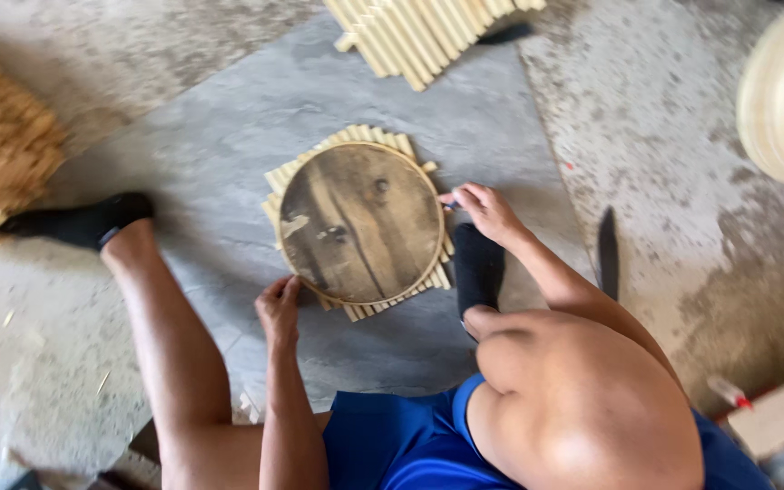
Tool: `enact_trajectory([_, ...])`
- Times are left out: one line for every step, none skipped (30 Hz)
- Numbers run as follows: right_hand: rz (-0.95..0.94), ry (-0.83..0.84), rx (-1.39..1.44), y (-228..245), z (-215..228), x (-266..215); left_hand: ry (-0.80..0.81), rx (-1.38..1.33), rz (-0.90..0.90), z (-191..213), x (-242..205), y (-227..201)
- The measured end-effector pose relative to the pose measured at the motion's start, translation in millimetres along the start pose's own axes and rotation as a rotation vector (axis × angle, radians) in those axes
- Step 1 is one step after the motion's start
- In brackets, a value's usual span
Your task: The person sits on the floor and repeatedly places a circular wooden template onto a flat woven bamboo mat, then lifts the template and sets it aside. The person repeats this cycle multiple times with the same mat and template.
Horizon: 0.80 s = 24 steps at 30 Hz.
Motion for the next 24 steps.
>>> enact_trajectory([-0.017,-0.004,-0.032,0.0,0.0,1.1,0.0,0.014,-0.027,-0.5,-0.7,-0.2])
enact_trajectory([-0.032,-0.009,-0.065,0.0,-0.6,1.5,0.001,0.028,-0.053,-0.6,-0.2,-1.5])
enact_trajectory([-0.051,-0.007,-0.097,-0.6,-1.4,1.2,0.001,0.039,-0.063,0.1,-1.8,-2.9])
enact_trajectory([-0.036,-0.005,-0.053,-1.0,-1.5,0.8,0.002,0.051,-0.074,-0.2,-3.2,-5.2])
enact_trajectory([-0.021,-0.001,-0.008,-1.8,-1.4,0.9,-0.006,0.059,-0.082,-1.4,-6.0,-7.6])
enact_trajectory([-0.028,0.011,0.001,-3.3,1.7,1.2,-0.013,0.069,-0.091,-3.9,-9.9,-10.4])
enact_trajectory([-0.041,0.014,0.007,-5.7,5.6,0.8,-0.037,0.063,-0.12,-6.7,-12.4,-14.5])
enact_trajectory([-0.053,0.018,0.012,-10.1,3.6,3.0,-0.061,0.058,-0.15,-6.6,-10.9,-19.3])
enact_trajectory([-0.064,0.01,0.003,-16.2,2.9,3.2,-0.058,0.08,-0.159,-5.3,-10.6,-22.0])
enact_trajectory([-0.075,0.003,-0.005,-23.5,3.0,3.8,-0.056,0.102,-0.167,-4.1,-10.0,-23.7])
enact_trajectory([-0.089,-0.002,-0.018,-30.4,4.8,3.3,-0.052,0.124,-0.169,-2.7,-12.5,-24.2])
enact_trajectory([-0.098,-0.019,0.044,-36.9,6.8,2.7,-0.08,0.119,-0.129,1.3,-13.8,-24.1])
enact_trajectory([-0.106,-0.039,0.101,-42.4,12.1,3.2,-0.105,0.108,-0.089,2.4,-14.7,-24.2])
enact_trajectory([-0.115,-0.058,0.159,-45.5,17.5,3.9,-0.13,0.097,-0.05,3.4,-18.2,-25.2])
enact_trajectory([-0.117,-0.077,0.133,-43.5,26.8,10.0,-0.212,0.12,-0.207,-1.2,-19.3,-32.8])
enact_trajectory([-0.119,-0.096,0.108,-37.1,36.2,16.1,-0.294,0.147,-0.363,-6.8,-21.8,-42.5])
enact_trajectory([-0.125,-0.113,0.079,-27.9,41.7,20.5,-0.374,0.179,-0.51,-13.7,-28.5,-51.8])
enact_trajectory([-0.115,-0.083,0.008,-12.8,49.2,26.8,-0.346,0.325,-0.647,-28.0,-35.9,-62.9])
enact_trajectory([-0.101,-0.054,-0.065,9.9,60.9,34.2,-0.315,0.471,-0.778,-46.6,-45.2,-75.2])
enact_trajectory([-0.088,-0.007,-0.069,34.5,64.3,41.4,0.055,0.738,-0.51,-68.0,-52.3,-84.1])
enact_trajectory([-0.071,0.036,-0.07,61.6,63.5,51.8,0.023,0.79,-0.653,-85.2,-60.3,-96.5])
enact_trajectory([-0.036,0.119,-0.152,91.3,61.2,61.4,-0.008,0.844,-0.795,-101.0,-66.4,-107.9])
enact_trajectory([-0.006,0.193,-0.233,121.5,57.2,65.4,0.025,0.882,-0.762,-112.3,-70.2,-115.2])
enact_trajectory([0.024,0.266,-0.314,151.7,50.0,68.7,0.06,0.918,-0.729,-122.4,-72.5,-121.4])
Point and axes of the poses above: each hand's wrist, its own x-axis towards the middle knuckle, its own z-axis out of the back of the hand, y = z × x, the point moved 1 cm from there along x, towards the middle knuckle, and after that the axes turned 13 degrees about -y, right-handed, at the moved point
